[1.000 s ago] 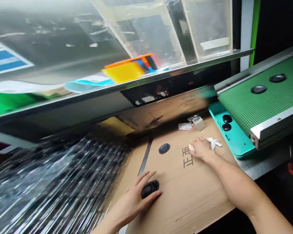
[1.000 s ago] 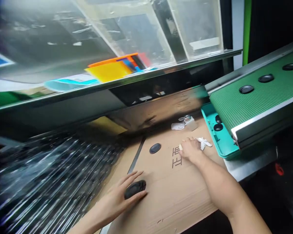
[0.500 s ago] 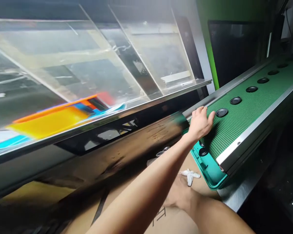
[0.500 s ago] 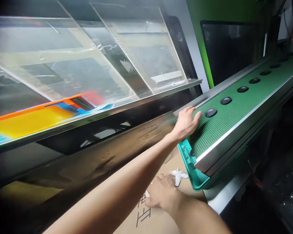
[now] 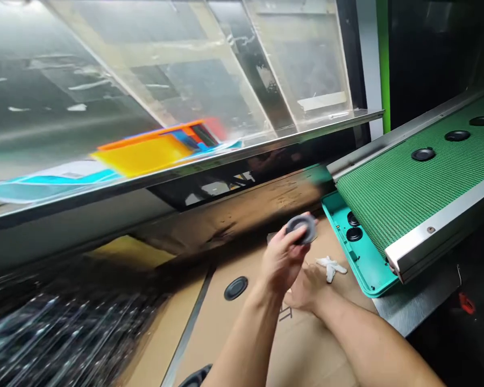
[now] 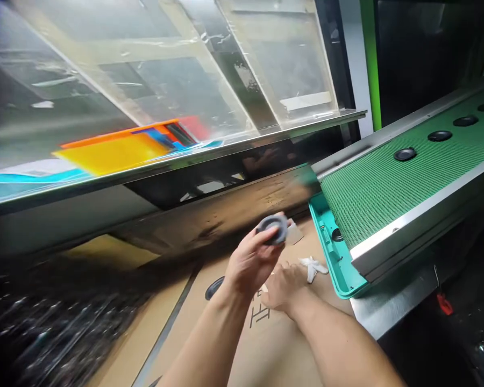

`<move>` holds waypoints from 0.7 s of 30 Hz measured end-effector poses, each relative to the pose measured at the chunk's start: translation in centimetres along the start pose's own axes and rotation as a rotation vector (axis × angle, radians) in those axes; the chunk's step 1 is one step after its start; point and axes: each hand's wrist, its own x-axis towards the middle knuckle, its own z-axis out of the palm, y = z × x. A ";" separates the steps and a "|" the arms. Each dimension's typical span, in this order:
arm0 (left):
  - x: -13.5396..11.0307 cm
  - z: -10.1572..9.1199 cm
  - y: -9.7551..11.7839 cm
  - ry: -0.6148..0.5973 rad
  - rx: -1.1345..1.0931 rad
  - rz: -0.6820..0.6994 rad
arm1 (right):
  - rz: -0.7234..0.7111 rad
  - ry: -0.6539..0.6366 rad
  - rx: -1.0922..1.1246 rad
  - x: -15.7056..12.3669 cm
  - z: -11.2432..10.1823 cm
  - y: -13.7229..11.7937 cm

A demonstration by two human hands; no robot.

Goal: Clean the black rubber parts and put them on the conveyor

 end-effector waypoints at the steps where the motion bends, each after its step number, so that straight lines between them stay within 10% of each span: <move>1: -1.2 -3.3 -0.5 0.086 -0.106 -0.060 | -0.001 -0.016 -0.039 0.0 0.3 -0.2; 4: -3.9 -11.1 -2.6 0.239 -0.283 -0.148 | -0.036 -0.051 -0.143 -0.3 0.6 -0.6; 7: -5.1 -14.9 -4.6 0.291 -0.385 -0.148 | -0.041 -0.010 -0.163 -0.4 0.6 -0.3; 14: -3.6 -16.3 -6.6 0.391 -0.562 -0.282 | -0.061 0.430 0.072 0.1 0.7 0.0; 21: -3.6 -15.4 -7.1 0.192 -0.744 -0.272 | -0.175 0.278 -0.006 0.0 2.9 -2.3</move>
